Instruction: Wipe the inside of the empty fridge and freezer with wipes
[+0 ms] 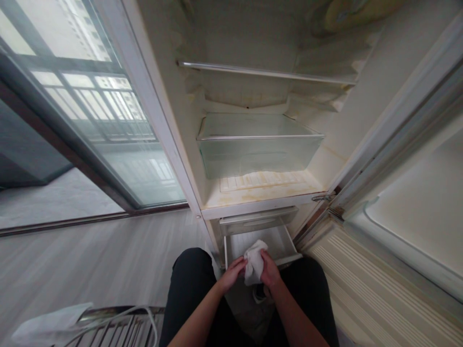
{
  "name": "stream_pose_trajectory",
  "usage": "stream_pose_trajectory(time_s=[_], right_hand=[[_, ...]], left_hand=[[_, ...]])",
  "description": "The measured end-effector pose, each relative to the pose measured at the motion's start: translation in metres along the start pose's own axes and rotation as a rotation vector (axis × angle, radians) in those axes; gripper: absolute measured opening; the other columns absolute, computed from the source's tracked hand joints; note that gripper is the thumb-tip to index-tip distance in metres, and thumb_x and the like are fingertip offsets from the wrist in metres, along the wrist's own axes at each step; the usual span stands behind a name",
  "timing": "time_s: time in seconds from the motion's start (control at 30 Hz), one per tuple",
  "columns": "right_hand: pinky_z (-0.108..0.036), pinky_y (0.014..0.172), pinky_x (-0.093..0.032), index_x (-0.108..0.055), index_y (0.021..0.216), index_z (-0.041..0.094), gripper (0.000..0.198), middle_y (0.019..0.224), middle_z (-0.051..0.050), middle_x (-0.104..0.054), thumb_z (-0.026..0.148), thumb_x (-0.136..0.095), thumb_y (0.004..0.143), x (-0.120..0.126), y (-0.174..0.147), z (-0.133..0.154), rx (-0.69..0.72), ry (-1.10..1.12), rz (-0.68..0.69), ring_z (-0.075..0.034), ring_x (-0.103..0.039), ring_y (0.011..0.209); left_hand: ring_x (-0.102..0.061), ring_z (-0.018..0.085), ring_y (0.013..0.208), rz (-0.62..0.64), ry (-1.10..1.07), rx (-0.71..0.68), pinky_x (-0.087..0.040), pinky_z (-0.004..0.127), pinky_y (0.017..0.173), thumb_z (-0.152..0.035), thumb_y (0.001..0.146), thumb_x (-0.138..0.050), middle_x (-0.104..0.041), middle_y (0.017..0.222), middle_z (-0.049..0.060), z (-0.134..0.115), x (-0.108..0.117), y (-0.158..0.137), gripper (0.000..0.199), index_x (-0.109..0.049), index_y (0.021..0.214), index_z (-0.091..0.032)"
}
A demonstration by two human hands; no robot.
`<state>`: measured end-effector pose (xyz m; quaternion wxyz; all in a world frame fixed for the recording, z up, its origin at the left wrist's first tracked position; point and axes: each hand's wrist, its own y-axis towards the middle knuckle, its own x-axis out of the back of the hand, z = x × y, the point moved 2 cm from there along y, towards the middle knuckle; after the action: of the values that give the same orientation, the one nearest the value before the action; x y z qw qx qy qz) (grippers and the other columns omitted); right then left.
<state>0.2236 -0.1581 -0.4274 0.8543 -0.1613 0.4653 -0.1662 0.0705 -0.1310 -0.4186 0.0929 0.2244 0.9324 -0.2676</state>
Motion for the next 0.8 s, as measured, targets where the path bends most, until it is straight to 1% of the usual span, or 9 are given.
stream_pose_trajectory(time_s=[0.07,0.17,0.23,0.33,0.43,0.53,0.6,0.7,0.8], right_hand=[[-0.035,0.079,-0.061,-0.073,0.097,0.023,0.042,0.091,-0.003,-0.080,0.036,-0.094,0.064,-0.003,0.000,-0.006,0.004,-0.044,0.065,-0.023,-0.075,0.083],[-0.034,0.075,-0.060,-0.073,0.102,0.023,0.043,0.094,-0.003,-0.080,0.031,-0.093,0.064,-0.006,-0.002,-0.006,0.019,-0.050,0.088,-0.023,-0.075,0.081],[-0.032,0.072,-0.059,-0.073,0.104,0.023,0.042,0.096,-0.003,-0.080,0.030,-0.091,0.066,-0.005,-0.005,-0.004,-0.002,-0.053,0.101,-0.021,-0.074,0.078],[-0.030,0.069,-0.058,-0.073,0.099,0.022,0.040,0.091,-0.002,-0.080,0.026,-0.091,0.064,-0.001,-0.008,-0.003,-0.062,-0.095,0.128,-0.019,-0.072,0.072],[-0.028,0.069,-0.057,-0.072,0.090,0.020,0.035,0.084,-0.002,-0.079,0.026,-0.092,0.061,0.006,-0.009,-0.005,-0.078,-0.130,0.131,-0.018,-0.072,0.070],[-0.028,0.068,-0.056,-0.072,0.087,0.019,0.036,0.083,-0.002,-0.078,0.025,-0.092,0.058,0.006,-0.010,-0.007,-0.089,-0.122,0.103,-0.018,-0.072,0.071],[-0.028,0.069,-0.056,-0.074,0.088,0.020,0.037,0.082,-0.001,-0.079,0.025,-0.092,0.056,0.001,-0.013,-0.005,-0.098,-0.109,0.086,-0.019,-0.072,0.072],[-0.027,0.066,-0.055,-0.075,0.087,0.021,0.035,0.079,0.000,-0.078,0.025,-0.089,0.056,-0.010,-0.020,0.002,-0.116,-0.126,0.108,-0.019,-0.071,0.069],[-0.027,0.067,-0.054,-0.076,0.085,0.021,0.032,0.078,0.001,-0.077,0.023,-0.086,0.055,-0.021,-0.027,0.010,-0.134,-0.135,0.146,-0.018,-0.070,0.067]], left_hand=[[-0.067,0.020,0.092,0.054,-0.009,0.017,-0.050,0.032,0.089,-0.069,0.060,-0.087,-0.074,0.093,0.004,-0.001,-0.003,-0.003,0.062,-0.074,0.095,-0.019],[-0.068,0.019,0.095,0.129,-0.015,0.001,-0.049,0.031,0.091,-0.065,0.066,-0.087,-0.074,0.095,0.003,-0.006,-0.003,-0.008,0.055,-0.074,0.095,-0.021],[-0.069,0.020,0.098,0.160,-0.042,0.001,-0.049,0.032,0.094,-0.064,0.068,-0.087,-0.075,0.099,0.004,-0.007,-0.002,-0.009,0.055,-0.075,0.099,-0.021],[-0.070,0.022,0.100,0.162,-0.077,0.039,-0.049,0.034,0.097,-0.063,0.064,-0.089,-0.076,0.102,0.007,-0.002,0.001,-0.008,0.061,-0.075,0.105,-0.020],[-0.071,0.024,0.102,0.151,-0.062,0.083,-0.049,0.037,0.099,-0.064,0.060,-0.092,-0.077,0.103,0.010,0.006,0.005,-0.006,0.066,-0.075,0.104,-0.018],[-0.070,0.028,0.108,0.204,-0.007,0.119,-0.050,0.040,0.101,-0.066,0.060,-0.090,-0.078,0.108,0.011,0.010,0.005,-0.007,0.069,-0.076,0.106,-0.018],[-0.070,0.031,0.114,0.214,0.016,0.116,-0.049,0.043,0.104,-0.067,0.059,-0.090,-0.078,0.113,0.011,0.009,0.004,-0.009,0.073,-0.075,0.111,-0.018],[-0.068,0.032,0.119,0.180,0.019,0.061,-0.049,0.045,0.107,-0.064,0.056,-0.092,-0.077,0.121,0.010,0.005,0.001,-0.013,0.078,-0.073,0.118,-0.020],[-0.070,0.032,0.116,0.185,0.040,0.025,-0.052,0.046,0.105,-0.063,0.059,-0.090,-0.077,0.119,0.011,0.002,-0.003,-0.016,0.076,-0.072,0.120,-0.022]])
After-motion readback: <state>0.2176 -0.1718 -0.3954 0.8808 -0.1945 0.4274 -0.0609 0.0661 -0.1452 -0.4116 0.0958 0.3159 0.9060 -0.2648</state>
